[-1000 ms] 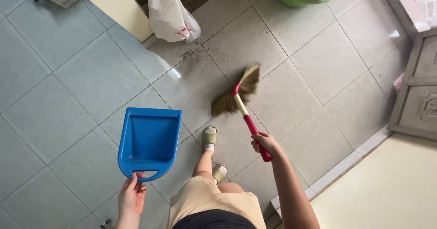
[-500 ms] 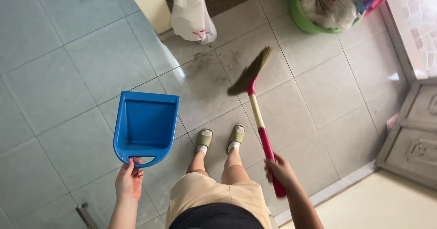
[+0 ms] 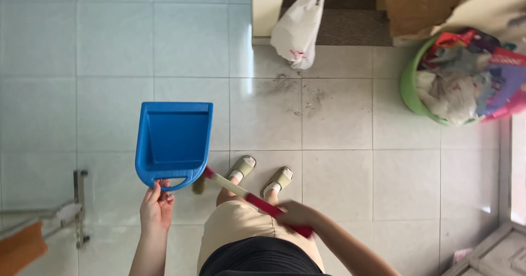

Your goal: The recorder sweeps the tiled floor with a broom and collects dust in a dustpan, moving some small ceramic jars during the process.

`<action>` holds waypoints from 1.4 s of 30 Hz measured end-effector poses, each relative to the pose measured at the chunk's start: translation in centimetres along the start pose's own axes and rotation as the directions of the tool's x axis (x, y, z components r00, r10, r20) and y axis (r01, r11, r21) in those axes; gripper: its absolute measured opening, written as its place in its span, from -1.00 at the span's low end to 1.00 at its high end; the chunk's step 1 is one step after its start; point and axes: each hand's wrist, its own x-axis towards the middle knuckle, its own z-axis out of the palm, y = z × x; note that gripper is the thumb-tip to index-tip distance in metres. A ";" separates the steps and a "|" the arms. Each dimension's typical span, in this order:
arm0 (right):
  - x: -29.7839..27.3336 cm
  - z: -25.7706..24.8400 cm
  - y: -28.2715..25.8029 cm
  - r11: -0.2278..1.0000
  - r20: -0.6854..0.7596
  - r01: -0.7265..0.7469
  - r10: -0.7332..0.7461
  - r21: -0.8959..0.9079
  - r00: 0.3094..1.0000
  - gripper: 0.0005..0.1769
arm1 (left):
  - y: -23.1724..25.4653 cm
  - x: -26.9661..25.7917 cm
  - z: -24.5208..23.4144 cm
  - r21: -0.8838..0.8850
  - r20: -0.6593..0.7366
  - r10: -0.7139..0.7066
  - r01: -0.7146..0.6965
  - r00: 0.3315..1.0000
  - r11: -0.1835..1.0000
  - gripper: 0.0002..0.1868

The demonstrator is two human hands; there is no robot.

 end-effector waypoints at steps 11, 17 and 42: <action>14.9 -8.5 -0.5 0.994 -0.255 -0.030 0.056 0.105 0.965 -0.34 | 1.7 -5.0 -2.9 -0.063 -0.143 0.101 -0.111 0.985 0.992 -0.78; 3.2 -23.3 7.4 0.934 -0.436 -0.061 0.220 0.351 0.873 -0.42 | 1.0 -4.5 -5.6 -0.117 -0.160 0.086 -0.106 0.983 0.987 -0.79; 10.1 0.0 -7.1 0.979 -0.247 0.077 -0.029 0.189 0.969 -0.30 | 1.5 -1.7 -2.0 -0.205 -0.073 -0.007 -0.008 0.997 0.979 -0.78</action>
